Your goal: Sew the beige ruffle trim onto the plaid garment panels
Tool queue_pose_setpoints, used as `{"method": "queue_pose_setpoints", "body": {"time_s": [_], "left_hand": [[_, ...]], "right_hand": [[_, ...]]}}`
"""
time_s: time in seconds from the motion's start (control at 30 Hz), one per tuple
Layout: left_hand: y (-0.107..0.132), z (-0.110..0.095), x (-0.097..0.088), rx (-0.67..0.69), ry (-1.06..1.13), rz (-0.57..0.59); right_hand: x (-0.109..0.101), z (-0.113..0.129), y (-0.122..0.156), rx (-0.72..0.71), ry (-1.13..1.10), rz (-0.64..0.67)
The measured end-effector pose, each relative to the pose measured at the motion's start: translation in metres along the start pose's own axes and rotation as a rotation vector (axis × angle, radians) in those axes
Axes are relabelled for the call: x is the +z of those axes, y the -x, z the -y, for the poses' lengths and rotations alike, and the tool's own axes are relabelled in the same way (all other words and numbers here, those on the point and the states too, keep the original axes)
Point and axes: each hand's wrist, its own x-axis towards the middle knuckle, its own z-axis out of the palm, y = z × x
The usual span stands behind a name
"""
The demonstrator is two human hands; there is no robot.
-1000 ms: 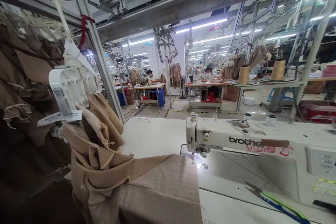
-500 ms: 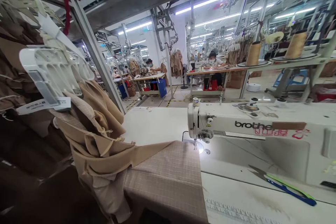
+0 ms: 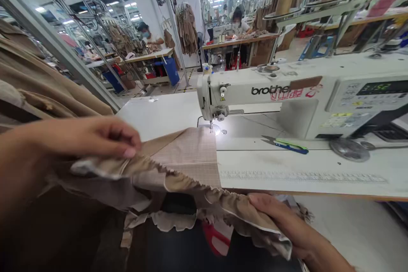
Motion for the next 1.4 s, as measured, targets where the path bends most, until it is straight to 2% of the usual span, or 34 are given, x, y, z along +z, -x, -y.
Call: {"method": "queue_pose_setpoints", "body": {"time_s": [0.1,0.23,0.3,0.4,0.5,0.67,0.83,0.97,1.1,1.27,1.4], "left_hand": [[-0.067,-0.012,-0.022,-0.018,-0.222,-0.149],[-0.164,-0.007,-0.018,-0.05,-0.34,-0.341],[-0.197,-0.004,-0.011,-0.003,-0.357,-0.395],[-0.222,-0.002,-0.004,0.068,-0.371,-0.428],[-0.224,0.001,-0.005,0.106,-0.361,-0.416],[-0.209,0.006,-0.014,0.104,-0.313,-0.374],[-0.196,0.008,-0.022,0.083,-0.231,-0.324],[-0.189,0.006,-0.029,0.079,-0.147,-0.306],[-0.177,-0.001,-0.031,0.088,-0.079,-0.263],[-0.146,-0.013,-0.035,0.082,-0.059,-0.174],[-0.121,-0.022,-0.042,0.07,-0.078,-0.103]], "right_hand": [[0.01,-0.032,-0.017,0.024,-0.145,-0.008],[0.014,-0.068,-0.035,0.026,-0.199,-0.056],[0.014,-0.077,-0.04,0.006,-0.216,-0.057],[0.009,-0.079,-0.04,-0.042,-0.21,-0.045],[0.001,-0.072,-0.035,-0.054,-0.152,0.0],[-0.012,-0.058,-0.03,-0.103,0.136,0.134],[-0.018,-0.056,-0.034,-0.126,0.242,0.151],[-0.016,-0.049,-0.031,-0.085,0.325,0.178],[-0.014,-0.038,-0.023,-0.055,0.443,0.109],[-0.017,-0.03,-0.01,-0.035,0.674,0.082],[-0.009,-0.015,0.006,-0.102,0.901,-0.056]]}}
